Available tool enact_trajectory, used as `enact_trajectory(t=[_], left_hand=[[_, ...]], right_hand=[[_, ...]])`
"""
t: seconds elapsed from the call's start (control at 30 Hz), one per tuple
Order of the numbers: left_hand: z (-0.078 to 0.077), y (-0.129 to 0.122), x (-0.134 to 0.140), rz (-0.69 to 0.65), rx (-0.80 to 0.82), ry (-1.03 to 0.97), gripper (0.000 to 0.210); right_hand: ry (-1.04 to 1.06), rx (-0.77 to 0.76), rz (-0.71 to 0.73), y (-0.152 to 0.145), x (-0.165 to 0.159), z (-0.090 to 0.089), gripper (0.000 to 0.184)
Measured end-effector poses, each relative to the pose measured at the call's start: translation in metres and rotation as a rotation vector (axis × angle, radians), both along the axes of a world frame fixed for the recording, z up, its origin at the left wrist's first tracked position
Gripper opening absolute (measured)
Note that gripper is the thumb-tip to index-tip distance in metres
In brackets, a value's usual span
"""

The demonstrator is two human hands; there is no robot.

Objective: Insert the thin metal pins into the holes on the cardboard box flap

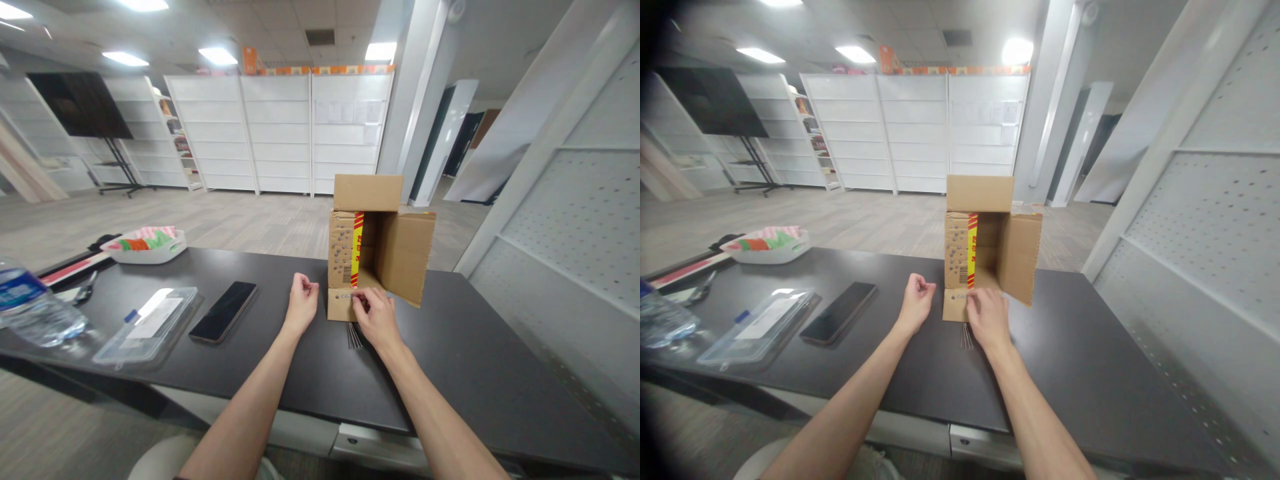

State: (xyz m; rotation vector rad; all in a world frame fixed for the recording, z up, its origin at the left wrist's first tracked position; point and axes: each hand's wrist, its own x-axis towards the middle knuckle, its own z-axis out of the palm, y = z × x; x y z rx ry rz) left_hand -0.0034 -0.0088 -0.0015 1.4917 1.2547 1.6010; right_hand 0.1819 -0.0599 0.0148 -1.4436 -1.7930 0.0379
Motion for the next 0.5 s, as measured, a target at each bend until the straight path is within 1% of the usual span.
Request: enact_trajectory(t=[0.3, 0.5], left_hand=[[0.0004, -0.0005, 0.0000, 0.000, -0.005, -0.012, 0.021], [-0.0023, 0.0012, 0.0007, -0.016, -0.003, -0.030, 0.021]], right_hand=[[0.022, 0.000, -0.046, 0.0028, -0.0005, -0.0013, 0.016], [0.021, 0.002, -0.054, 0.0035, -0.0002, -0.0018, 0.015]])
